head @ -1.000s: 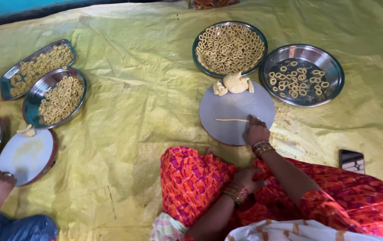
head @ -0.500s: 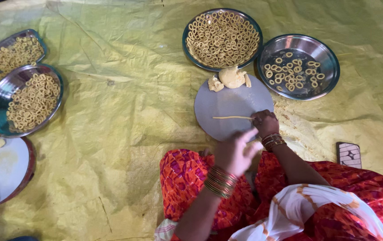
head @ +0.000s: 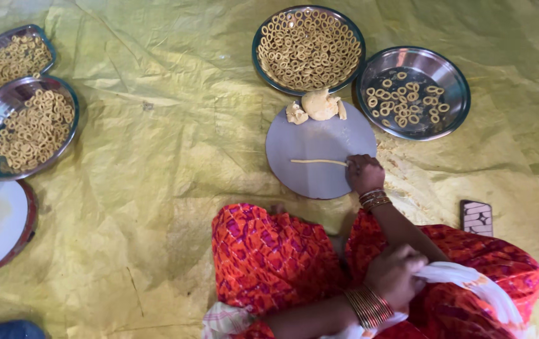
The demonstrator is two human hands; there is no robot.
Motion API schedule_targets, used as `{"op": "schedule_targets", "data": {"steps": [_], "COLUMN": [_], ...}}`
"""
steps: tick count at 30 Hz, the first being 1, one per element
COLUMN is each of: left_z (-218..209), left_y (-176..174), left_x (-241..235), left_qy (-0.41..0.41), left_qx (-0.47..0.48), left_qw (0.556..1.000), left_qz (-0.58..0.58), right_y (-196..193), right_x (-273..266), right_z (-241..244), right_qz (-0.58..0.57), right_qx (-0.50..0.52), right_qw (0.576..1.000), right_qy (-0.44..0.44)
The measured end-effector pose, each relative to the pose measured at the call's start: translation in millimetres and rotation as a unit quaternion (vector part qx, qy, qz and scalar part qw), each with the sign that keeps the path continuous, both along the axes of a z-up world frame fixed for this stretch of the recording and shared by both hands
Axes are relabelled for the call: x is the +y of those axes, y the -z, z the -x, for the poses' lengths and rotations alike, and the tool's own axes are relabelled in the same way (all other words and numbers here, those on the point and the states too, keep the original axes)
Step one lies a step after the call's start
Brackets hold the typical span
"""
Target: The person rolls small pieces of dough into thin ropes on a round board, then joins the ends to form rings. The finished rings are placed into metal bowls nearby.
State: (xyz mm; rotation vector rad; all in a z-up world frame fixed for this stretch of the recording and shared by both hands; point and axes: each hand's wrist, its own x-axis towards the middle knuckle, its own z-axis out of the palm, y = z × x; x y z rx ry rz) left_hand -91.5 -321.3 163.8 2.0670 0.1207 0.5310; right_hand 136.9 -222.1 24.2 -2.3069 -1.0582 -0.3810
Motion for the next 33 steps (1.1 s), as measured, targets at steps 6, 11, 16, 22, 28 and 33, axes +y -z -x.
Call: {"op": "schedule_targets", "data": {"steps": [6, 11, 16, 22, 28, 33], "left_z": [-23.1, -13.6, -5.1, 5.3, 4.2, -22.2], "left_y": [-33.7, -52.5, -55.5, -57.8, -56.0, 16.2], "left_x": [11.2, 34.3, 62.4, 95.9, 152.3, 240.8], "left_qy": [0.142, 0.186, 0.226, 0.287, 0.430, 0.471], "left_qx": [0.021, 0.009, -0.003, 0.007, 0.013, 0.025], "left_qw": [0.989, 0.981, 0.973, 0.956, 0.900, 0.868], "left_qz": [0.045, 0.048, 0.051, 0.064, 0.072, 0.152], "right_y": [9.4, 12.9, 13.3, 13.5, 24.7, 33.1], "right_x": [-1.6, -7.2, -12.7, -13.8, -10.9, -9.2], "right_z": [2.3, 4.2, 6.1, 9.0, 5.0, 5.2], "right_qz": [-0.010, 0.006, -0.001, 0.008, 0.014, 0.049], "right_qx": [-0.037, -0.018, -0.035, -0.033, -0.015, -0.021], "right_qw": [0.999, 0.999, 0.997, 0.996, 0.998, 0.996], "right_qy": [-0.005, -0.027, -0.072, -0.084, -0.066, -0.067]}}
